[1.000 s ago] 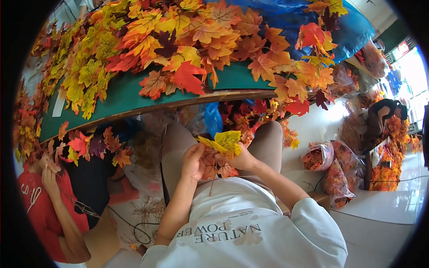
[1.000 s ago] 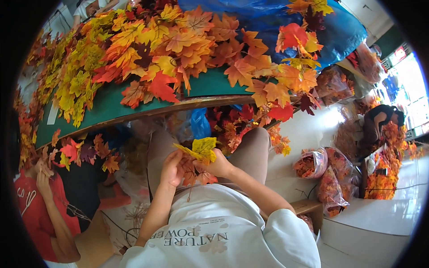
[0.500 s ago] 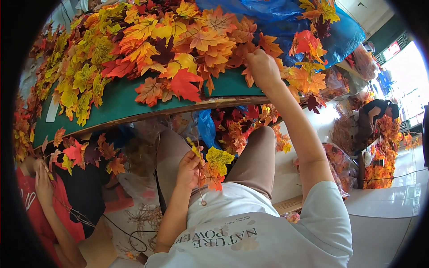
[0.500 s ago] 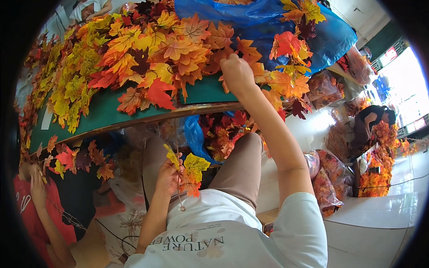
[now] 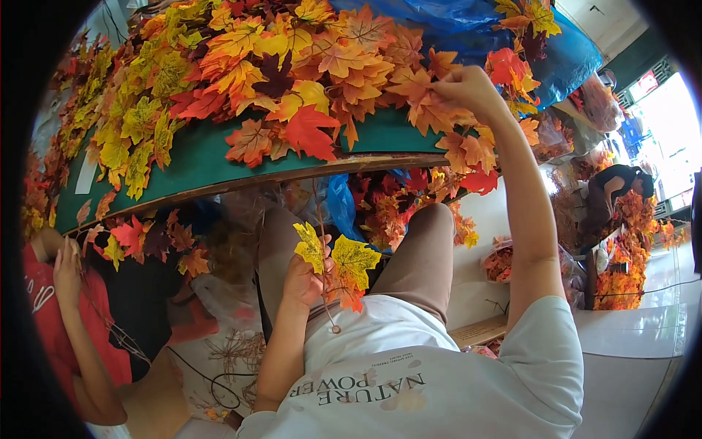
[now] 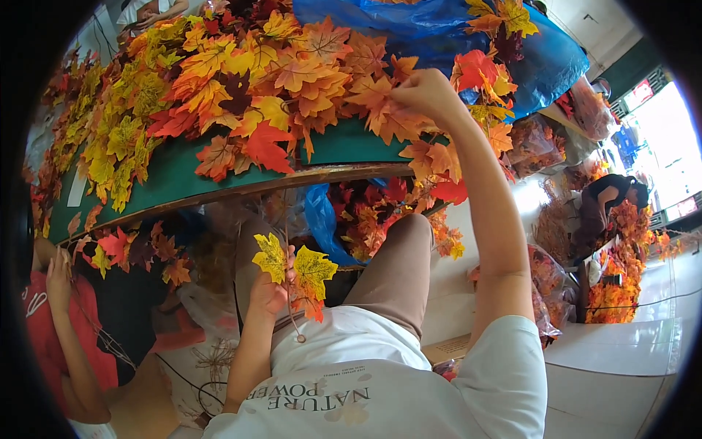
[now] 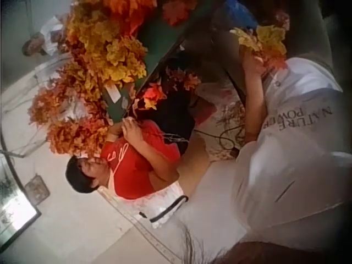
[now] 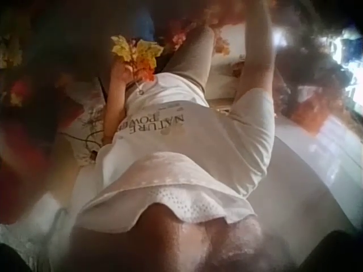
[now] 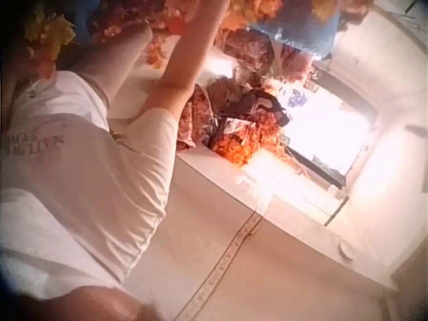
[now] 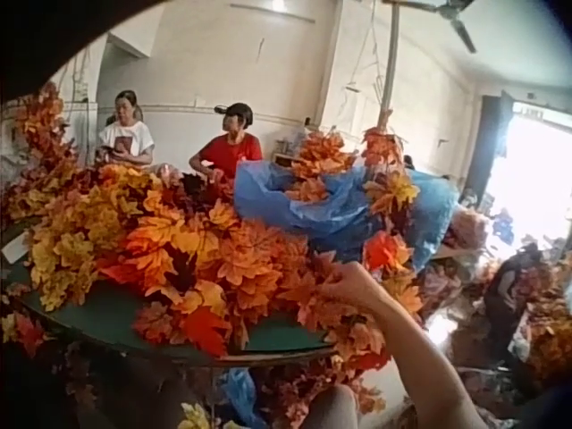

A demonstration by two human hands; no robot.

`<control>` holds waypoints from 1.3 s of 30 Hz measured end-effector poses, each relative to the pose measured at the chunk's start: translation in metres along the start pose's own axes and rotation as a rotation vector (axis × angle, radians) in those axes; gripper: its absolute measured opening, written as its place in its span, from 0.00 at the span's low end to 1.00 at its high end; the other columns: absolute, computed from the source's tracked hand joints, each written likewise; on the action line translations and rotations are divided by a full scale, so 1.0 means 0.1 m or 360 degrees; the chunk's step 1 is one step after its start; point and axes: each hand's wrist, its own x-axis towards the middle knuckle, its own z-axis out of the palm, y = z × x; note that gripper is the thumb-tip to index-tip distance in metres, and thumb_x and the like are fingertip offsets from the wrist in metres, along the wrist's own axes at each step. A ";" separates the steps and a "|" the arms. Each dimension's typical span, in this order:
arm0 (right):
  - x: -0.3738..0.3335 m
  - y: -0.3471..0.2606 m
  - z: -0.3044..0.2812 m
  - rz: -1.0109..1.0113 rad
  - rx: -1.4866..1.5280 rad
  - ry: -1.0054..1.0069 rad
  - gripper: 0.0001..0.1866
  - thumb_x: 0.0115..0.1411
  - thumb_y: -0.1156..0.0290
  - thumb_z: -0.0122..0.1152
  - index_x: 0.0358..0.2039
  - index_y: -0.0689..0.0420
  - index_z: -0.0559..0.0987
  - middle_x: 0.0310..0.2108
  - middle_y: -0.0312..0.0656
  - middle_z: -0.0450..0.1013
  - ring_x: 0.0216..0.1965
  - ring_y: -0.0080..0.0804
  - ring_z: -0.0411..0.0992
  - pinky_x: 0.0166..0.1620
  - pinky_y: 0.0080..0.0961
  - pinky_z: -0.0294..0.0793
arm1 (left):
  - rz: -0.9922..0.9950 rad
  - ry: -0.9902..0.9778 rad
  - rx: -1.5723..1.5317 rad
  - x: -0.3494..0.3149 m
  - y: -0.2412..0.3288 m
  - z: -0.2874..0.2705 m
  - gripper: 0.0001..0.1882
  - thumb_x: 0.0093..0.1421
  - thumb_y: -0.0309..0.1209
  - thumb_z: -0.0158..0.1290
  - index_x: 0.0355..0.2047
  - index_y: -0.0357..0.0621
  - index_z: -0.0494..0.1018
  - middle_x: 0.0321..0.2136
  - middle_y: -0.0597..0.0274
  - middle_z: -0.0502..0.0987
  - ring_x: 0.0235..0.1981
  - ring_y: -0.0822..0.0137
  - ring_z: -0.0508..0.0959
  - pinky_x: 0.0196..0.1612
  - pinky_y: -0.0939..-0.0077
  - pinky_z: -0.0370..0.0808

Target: The person assembles artificial autumn leaf garlands by attaching artificial leaves to a plastic vine stem by hand.

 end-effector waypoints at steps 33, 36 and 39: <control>-0.58 0.12 0.28 -0.0264 -0.0759 0.0024 0.07 0.49 0.71 0.54 0.26 0.62 0.75 0.22 0.56 0.70 0.27 0.47 0.72 0.31 0.39 0.70 | 0.0215 -0.0001 0.0997 0.25 -0.04 0.24 0.18 0.49 0.18 0.55 0.42 0.36 0.70 0.24 0.64 0.74 0.21 0.73 0.74 0.26 0.82 0.72; -0.50 0.25 0.23 -0.0260 -0.0437 -0.0113 0.10 0.54 0.69 0.54 0.30 0.63 0.76 0.22 0.46 0.72 0.24 0.32 0.72 0.28 0.31 0.70 | -0.0022 -0.0087 0.0867 0.21 -0.01 0.22 0.17 0.50 0.19 0.55 0.41 0.39 0.70 0.27 0.63 0.75 0.21 0.73 0.75 0.23 0.87 0.70; -0.58 0.25 0.34 -0.0042 0.0332 -0.0154 0.10 0.56 0.68 0.58 0.32 0.64 0.77 0.21 0.28 0.68 0.21 0.14 0.63 0.23 0.14 0.62 | -0.0064 -0.0015 0.0774 0.16 -0.04 0.14 0.17 0.49 0.18 0.55 0.41 0.39 0.69 0.27 0.62 0.75 0.21 0.72 0.75 0.22 0.87 0.69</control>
